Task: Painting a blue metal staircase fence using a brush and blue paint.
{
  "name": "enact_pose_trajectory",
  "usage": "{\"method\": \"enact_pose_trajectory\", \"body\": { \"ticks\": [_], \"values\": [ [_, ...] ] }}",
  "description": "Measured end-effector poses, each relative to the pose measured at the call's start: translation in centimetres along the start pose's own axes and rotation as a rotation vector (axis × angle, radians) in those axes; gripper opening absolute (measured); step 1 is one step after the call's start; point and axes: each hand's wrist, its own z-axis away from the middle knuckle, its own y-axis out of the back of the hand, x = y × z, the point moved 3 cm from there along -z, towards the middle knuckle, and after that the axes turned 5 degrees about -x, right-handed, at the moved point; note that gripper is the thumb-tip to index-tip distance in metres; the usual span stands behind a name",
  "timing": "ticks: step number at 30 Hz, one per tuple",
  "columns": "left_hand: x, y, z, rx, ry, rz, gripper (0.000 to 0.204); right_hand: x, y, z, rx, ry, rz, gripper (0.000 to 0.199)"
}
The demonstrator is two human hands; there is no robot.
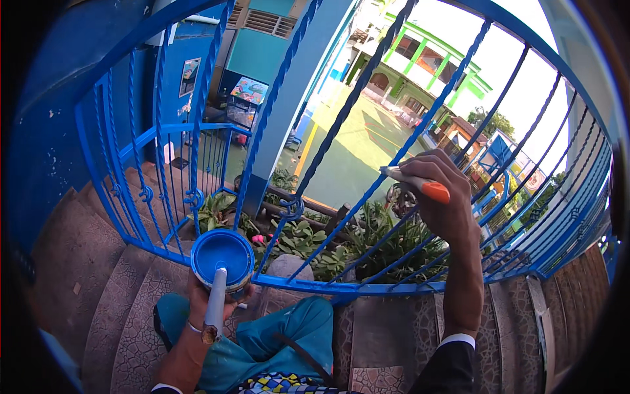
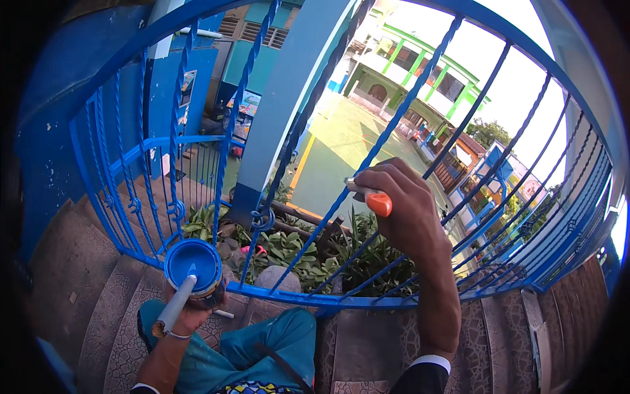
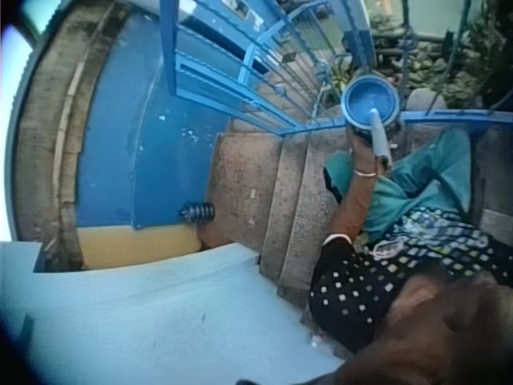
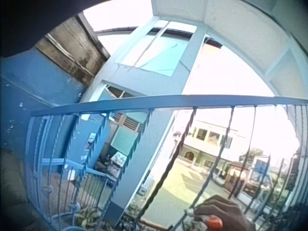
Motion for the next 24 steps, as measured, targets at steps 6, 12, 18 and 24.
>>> {"method": "enact_pose_trajectory", "body": {
  "ticks": [6,12,18,24],
  "values": [
    [-0.4,0.4,-0.4,-0.05,0.005,0.02,0.085,0.5,2.9,-1.5,0.376,0.243,0.263,0.037],
    [-0.1,1.0,-0.1,-0.041,-0.013,0.017,0.088,-0.9,-5.6,6.8,0.135,0.249,0.368,0.034],
    [0.3,0.5,0.0,-0.118,0.028,0.067,0.092,-1.7,-7.8,9.7,0.002,0.055,-0.149,0.033],
    [0.6,-0.3,0.4,-0.111,0.049,0.148,0.073,4.9,-1.6,3.9,0.743,-0.359,-0.501,0.027]
  ]
}}
